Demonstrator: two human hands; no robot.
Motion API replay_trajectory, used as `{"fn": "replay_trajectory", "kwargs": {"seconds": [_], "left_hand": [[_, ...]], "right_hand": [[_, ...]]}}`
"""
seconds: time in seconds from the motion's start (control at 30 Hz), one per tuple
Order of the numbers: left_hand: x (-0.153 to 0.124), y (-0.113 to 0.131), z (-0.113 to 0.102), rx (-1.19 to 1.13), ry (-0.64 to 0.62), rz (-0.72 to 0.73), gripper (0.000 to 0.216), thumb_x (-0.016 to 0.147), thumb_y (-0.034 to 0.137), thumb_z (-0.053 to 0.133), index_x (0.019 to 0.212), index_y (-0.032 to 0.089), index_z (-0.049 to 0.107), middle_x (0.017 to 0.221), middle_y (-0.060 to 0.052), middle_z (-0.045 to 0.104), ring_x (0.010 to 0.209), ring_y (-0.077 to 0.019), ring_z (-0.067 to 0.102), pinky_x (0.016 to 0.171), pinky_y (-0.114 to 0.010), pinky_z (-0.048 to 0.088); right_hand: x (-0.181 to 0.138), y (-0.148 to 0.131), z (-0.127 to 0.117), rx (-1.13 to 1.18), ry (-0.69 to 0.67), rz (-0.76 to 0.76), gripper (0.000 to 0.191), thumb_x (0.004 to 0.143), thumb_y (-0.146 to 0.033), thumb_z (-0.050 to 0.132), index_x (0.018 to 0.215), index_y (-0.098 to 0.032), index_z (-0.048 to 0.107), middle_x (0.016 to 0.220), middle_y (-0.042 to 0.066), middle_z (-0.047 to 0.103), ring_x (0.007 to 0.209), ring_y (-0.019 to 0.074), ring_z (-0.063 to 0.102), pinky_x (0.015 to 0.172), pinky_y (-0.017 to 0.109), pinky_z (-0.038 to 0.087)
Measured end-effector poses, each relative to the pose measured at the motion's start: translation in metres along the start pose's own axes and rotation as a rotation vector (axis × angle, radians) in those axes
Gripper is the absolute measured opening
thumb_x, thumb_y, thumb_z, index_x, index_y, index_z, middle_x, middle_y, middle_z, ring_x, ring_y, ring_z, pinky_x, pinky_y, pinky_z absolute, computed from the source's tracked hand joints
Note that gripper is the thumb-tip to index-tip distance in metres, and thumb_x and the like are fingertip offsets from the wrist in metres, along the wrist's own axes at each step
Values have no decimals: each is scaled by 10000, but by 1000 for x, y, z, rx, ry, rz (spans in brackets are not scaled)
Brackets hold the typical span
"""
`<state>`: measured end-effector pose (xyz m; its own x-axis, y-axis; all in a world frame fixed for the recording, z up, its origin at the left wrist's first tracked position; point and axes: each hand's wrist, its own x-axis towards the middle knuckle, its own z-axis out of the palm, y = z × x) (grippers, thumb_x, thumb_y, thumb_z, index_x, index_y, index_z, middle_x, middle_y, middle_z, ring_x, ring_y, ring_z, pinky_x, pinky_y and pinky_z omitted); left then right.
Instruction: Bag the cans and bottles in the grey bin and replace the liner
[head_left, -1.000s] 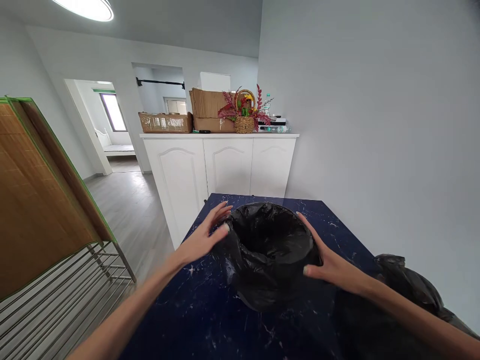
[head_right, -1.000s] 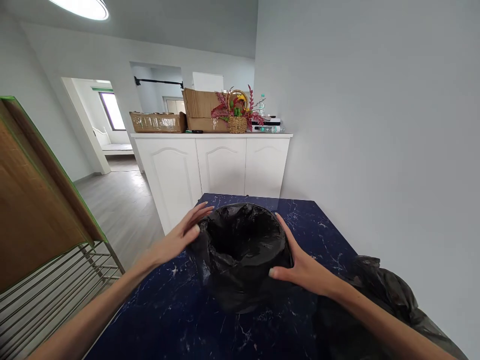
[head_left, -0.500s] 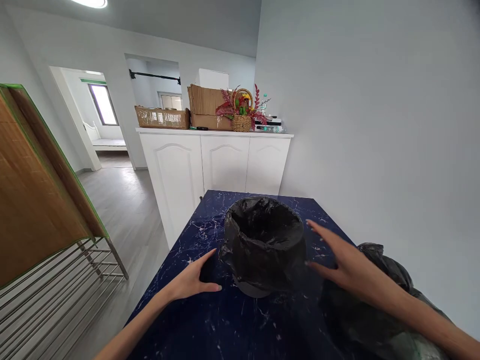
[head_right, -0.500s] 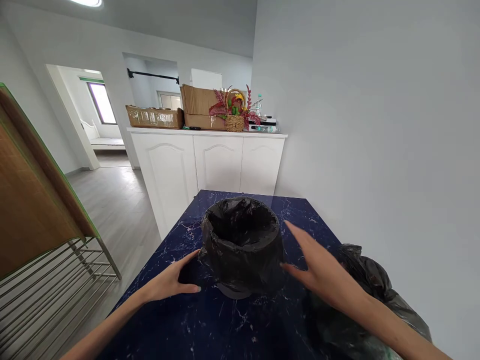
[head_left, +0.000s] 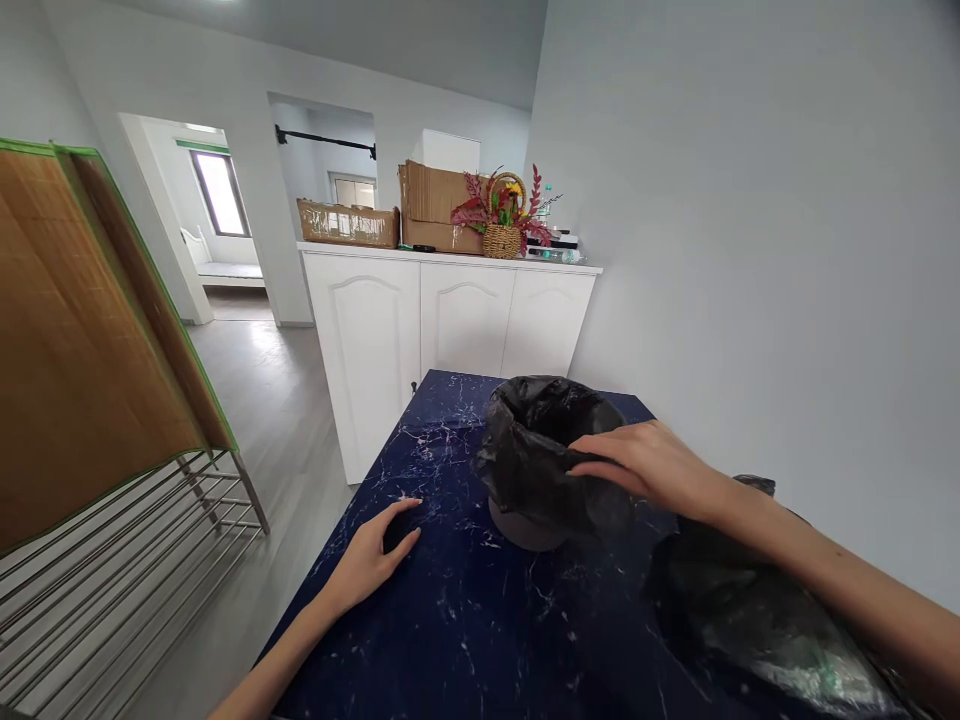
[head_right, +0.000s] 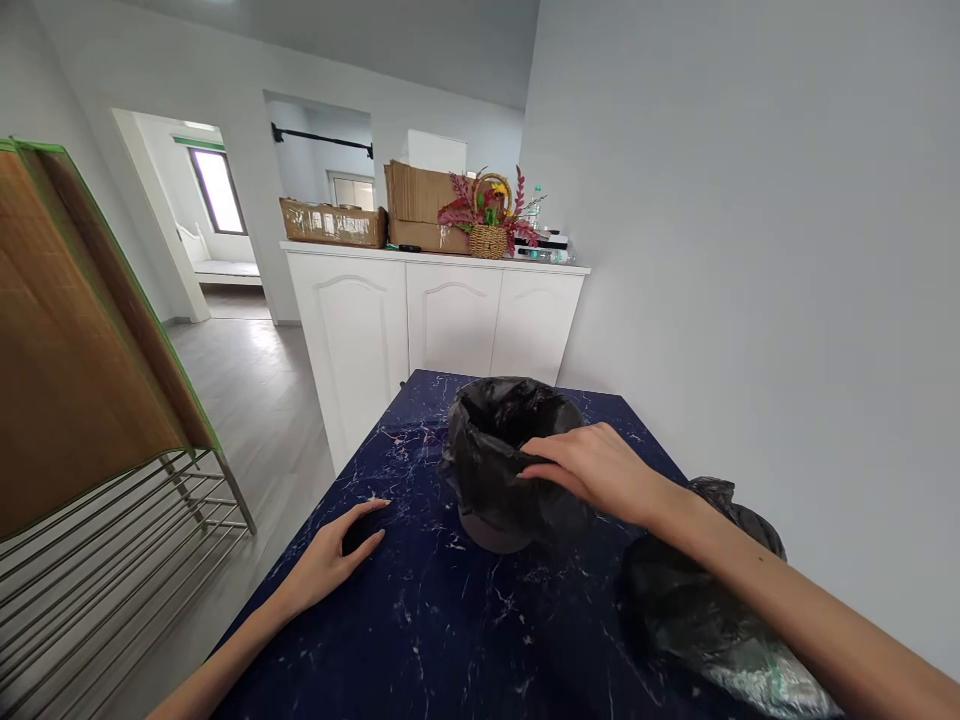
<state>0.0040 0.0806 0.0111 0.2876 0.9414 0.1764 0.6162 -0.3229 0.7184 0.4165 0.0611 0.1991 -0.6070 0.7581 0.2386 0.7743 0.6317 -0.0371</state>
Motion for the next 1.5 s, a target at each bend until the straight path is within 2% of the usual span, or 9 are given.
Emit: {"fn": "replay_trajectory", "kwargs": {"seconds": [0.17,0.4,0.73,0.87,1.0,1.13,1.27,1.37,1.5], "left_hand": [[-5,-11,5,46,11,48,514,1021,551,554,1458,285,604,1525,-62,648,1448,-333,575,1215,-518,466],[-6,-21,10,135,32,146,456,1034,497,552,1437,293,615,1507,-55,663,1447,-313,584,1213,-512,481],[-4,-24,12,210,24,187,428,1065,497,520,1441,305,592,1534,-40,640,1469,-282,564,1228,-501,477],[-2,-22,12,275,36,209,421,1078,494,500,1444,305,589,1529,-34,646,1461,-269,574,1225,-488,486],[-2,-19,15,375,38,251,386,1092,470,486,1417,309,616,1572,-20,610,1486,-268,546,1229,-486,484],[-13,-13,28,517,46,291,457,1101,432,479,1546,336,517,1651,6,519,1530,-275,484,1249,-530,449],[-35,-2,45,662,63,314,660,1094,413,498,1705,359,255,1710,4,415,1570,-299,404,1253,-559,438],[-46,7,51,716,67,293,737,1086,431,513,1727,355,159,1710,2,406,1569,-312,395,1219,-570,479],[-47,13,50,721,72,256,724,1088,441,508,1722,374,165,1695,15,431,1550,-315,425,1168,-582,531]], "right_hand": [[-2,53,8,-199,24,92,513,1113,-622,343,1264,-315,726,1049,34,841,812,251,783,619,306,461],[-46,150,18,-406,86,374,589,1043,-685,467,1273,-233,767,962,122,839,822,323,774,586,315,440],[-113,202,8,-431,187,581,884,992,-820,296,1204,-148,829,871,154,809,669,216,717,596,346,374],[-112,168,7,-415,326,475,693,1093,-653,334,1370,-164,739,1145,159,802,937,255,769,702,348,471],[-105,87,30,-223,511,304,476,1110,-453,504,1476,-174,622,1393,153,707,1300,312,664,1138,454,499],[-108,5,97,204,274,242,359,1084,-383,575,1430,-314,635,1409,55,707,1295,220,688,1110,357,575],[-120,-43,179,444,43,335,430,1076,-390,579,1505,-355,588,1565,39,608,1385,224,639,1122,346,572],[-128,-57,223,390,54,434,525,1066,-483,579,1581,-395,518,1675,23,478,1510,312,495,1123,460,577],[-133,-63,247,216,121,433,688,1068,-491,579,1690,-433,291,1717,-8,377,1540,328,436,1183,528,522]]}}
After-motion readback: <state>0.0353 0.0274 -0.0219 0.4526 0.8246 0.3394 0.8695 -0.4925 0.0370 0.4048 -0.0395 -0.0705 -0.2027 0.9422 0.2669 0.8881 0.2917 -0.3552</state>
